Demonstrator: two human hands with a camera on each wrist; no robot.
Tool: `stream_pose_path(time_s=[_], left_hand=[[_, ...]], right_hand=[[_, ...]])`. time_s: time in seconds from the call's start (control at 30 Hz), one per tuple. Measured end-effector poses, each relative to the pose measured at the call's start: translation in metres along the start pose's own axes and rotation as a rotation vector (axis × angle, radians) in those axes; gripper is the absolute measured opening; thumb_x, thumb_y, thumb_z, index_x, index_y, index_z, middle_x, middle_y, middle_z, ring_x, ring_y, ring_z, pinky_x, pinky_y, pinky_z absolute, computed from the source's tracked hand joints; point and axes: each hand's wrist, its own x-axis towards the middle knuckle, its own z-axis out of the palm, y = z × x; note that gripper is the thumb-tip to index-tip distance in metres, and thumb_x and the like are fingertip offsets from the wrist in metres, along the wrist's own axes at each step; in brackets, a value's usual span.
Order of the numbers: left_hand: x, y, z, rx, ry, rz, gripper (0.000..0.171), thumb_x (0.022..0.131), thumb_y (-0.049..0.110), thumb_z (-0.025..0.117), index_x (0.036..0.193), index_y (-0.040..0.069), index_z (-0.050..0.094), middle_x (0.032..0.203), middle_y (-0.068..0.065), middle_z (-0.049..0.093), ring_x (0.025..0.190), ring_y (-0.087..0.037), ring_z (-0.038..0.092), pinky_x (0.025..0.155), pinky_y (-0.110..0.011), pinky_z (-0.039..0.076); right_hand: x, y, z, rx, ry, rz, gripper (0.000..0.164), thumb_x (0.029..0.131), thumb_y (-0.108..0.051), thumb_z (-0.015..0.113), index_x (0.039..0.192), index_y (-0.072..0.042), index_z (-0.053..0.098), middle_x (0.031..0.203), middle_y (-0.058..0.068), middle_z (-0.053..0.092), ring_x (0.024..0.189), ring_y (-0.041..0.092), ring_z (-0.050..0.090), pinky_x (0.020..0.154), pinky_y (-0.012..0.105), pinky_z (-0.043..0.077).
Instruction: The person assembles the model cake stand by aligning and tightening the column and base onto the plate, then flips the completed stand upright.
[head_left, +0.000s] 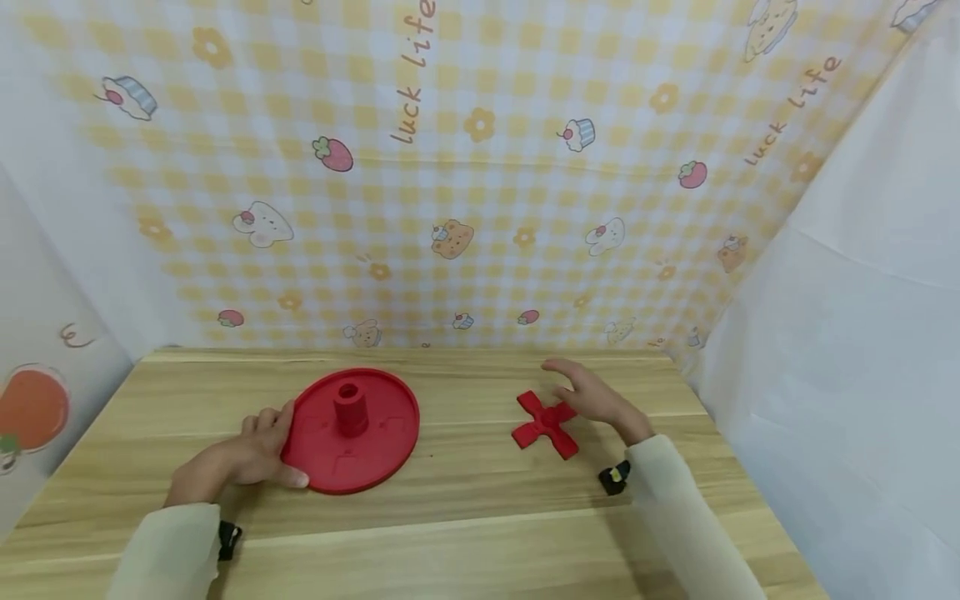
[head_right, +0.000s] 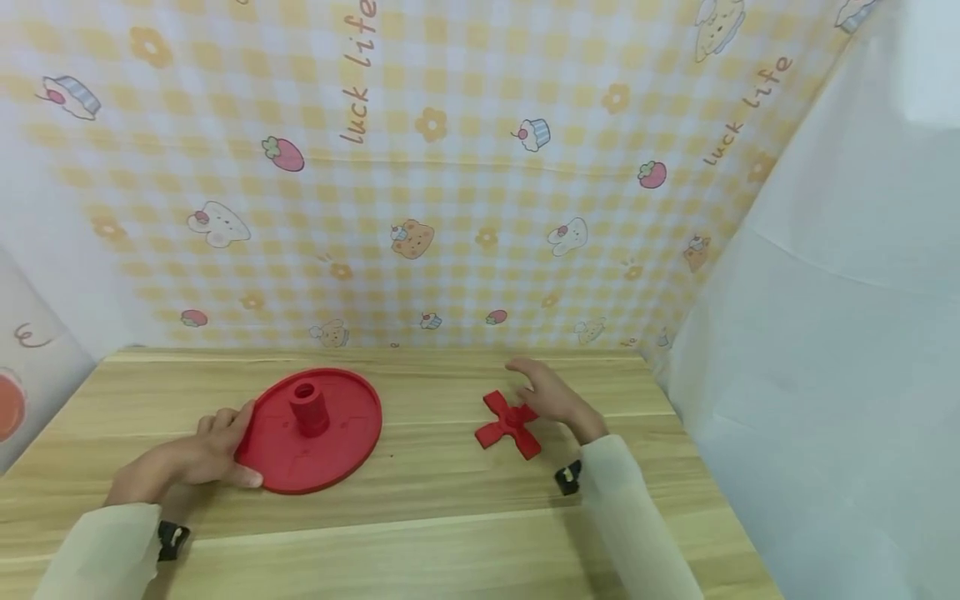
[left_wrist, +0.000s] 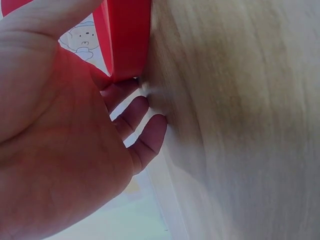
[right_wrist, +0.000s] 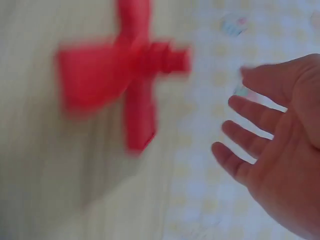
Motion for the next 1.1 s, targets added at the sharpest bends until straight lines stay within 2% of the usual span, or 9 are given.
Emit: stream_pose_path(time_s=[0.07, 0.17, 0.27, 0.4, 0.5, 0.6, 0.73, 0.87, 1.1], left_hand=[[0.001, -0.002, 0.002, -0.008, 0.001, -0.008, 0.140, 0.065, 0.056, 0.085, 0.151, -0.014, -0.001, 0.134, -0.030, 0.025, 0.120, -0.048, 0.020, 0.092, -0.062, 0.041], [0.002, -0.004, 0.004, -0.008, 0.006, -0.007, 0.140, 0.065, 0.057, 0.084, 0.152, -0.013, 0.000, 0.134, -0.030, 0.025, 0.120, -0.048, 0.020, 0.091, -0.061, 0.043], [0.002, -0.005, 0.005, -0.008, 0.012, 0.002, 0.137, 0.067, 0.053, 0.085, 0.152, -0.012, 0.000, 0.134, -0.030, 0.026, 0.119, -0.049, 0.021, 0.090, -0.061, 0.043], [-0.001, -0.004, 0.007, -0.004, 0.011, 0.009, 0.134, 0.070, 0.050, 0.085, 0.152, -0.011, -0.001, 0.135, -0.029, 0.027, 0.119, -0.047, 0.022, 0.091, -0.061, 0.042], [-0.002, -0.003, 0.006, -0.003, 0.009, 0.010, 0.134, 0.070, 0.050, 0.084, 0.152, -0.012, -0.001, 0.135, -0.030, 0.026, 0.119, -0.047, 0.021, 0.092, -0.062, 0.042], [-0.005, 0.000, 0.004, -0.003, 0.017, 0.006, 0.135, 0.069, 0.051, 0.084, 0.152, -0.013, 0.000, 0.134, -0.029, 0.028, 0.120, -0.047, 0.022, 0.092, -0.061, 0.044], [-0.008, 0.002, 0.003, 0.008, 0.028, 0.029, 0.133, 0.070, 0.050, 0.085, 0.150, -0.016, 0.002, 0.131, -0.029, 0.032, 0.117, -0.048, 0.026, 0.088, -0.060, 0.047], [-0.011, 0.002, 0.003, 0.004, 0.034, 0.056, 0.128, 0.074, 0.046, 0.083, 0.149, -0.018, 0.002, 0.130, -0.029, 0.033, 0.117, -0.048, 0.026, 0.088, -0.061, 0.046], [-0.015, 0.000, 0.005, -0.037, 0.056, 0.092, 0.126, 0.075, 0.043, 0.084, 0.151, -0.015, 0.002, 0.131, -0.028, 0.032, 0.118, -0.047, 0.025, 0.088, -0.060, 0.046]], right_hand=[[-0.008, 0.014, -0.001, -0.043, -0.043, 0.024, 0.049, 0.092, 0.014, 0.052, 0.140, 0.011, 0.046, 0.146, 0.030, 0.043, 0.138, 0.048, 0.037, 0.110, 0.060, 0.033], [-0.015, 0.029, 0.004, -0.053, -0.090, 0.052, 0.055, 0.086, 0.019, 0.052, 0.140, 0.010, 0.046, 0.144, 0.029, 0.046, 0.137, 0.047, 0.039, 0.109, 0.060, 0.034], [-0.019, 0.039, 0.012, -0.041, -0.110, 0.063, 0.056, 0.083, 0.019, 0.056, 0.138, 0.009, 0.049, 0.137, 0.026, 0.054, 0.130, 0.044, 0.049, 0.105, 0.056, 0.041], [-0.022, 0.047, 0.018, -0.104, -0.086, 0.013, 0.046, 0.079, 0.017, 0.062, 0.124, 0.008, 0.061, 0.118, 0.019, 0.066, 0.109, 0.033, 0.061, 0.093, 0.049, 0.050], [-0.021, 0.050, 0.020, -0.171, -0.061, -0.039, 0.036, 0.077, 0.016, 0.067, 0.111, 0.003, 0.067, 0.105, 0.012, 0.068, 0.097, 0.026, 0.062, 0.086, 0.042, 0.053], [-0.020, 0.052, 0.019, -0.216, -0.059, -0.074, 0.029, 0.078, 0.013, 0.070, 0.104, 0.000, 0.069, 0.100, 0.009, 0.065, 0.092, 0.021, 0.059, 0.081, 0.037, 0.052], [-0.023, 0.053, 0.017, -0.235, -0.081, -0.094, 0.025, 0.082, 0.009, 0.071, 0.105, 0.001, 0.069, 0.101, 0.009, 0.063, 0.092, 0.020, 0.057, 0.081, 0.034, 0.051], [-0.028, 0.055, 0.014, -0.180, -0.100, -0.114, 0.022, 0.086, 0.003, 0.070, 0.107, 0.000, 0.067, 0.102, 0.008, 0.063, 0.092, 0.018, 0.055, 0.081, 0.032, 0.049], [-0.036, 0.059, 0.016, 0.065, -0.088, -0.075, 0.022, 0.092, -0.006, 0.069, 0.113, -0.002, 0.063, 0.102, 0.007, 0.062, 0.091, 0.013, 0.060, 0.078, 0.026, 0.053]])
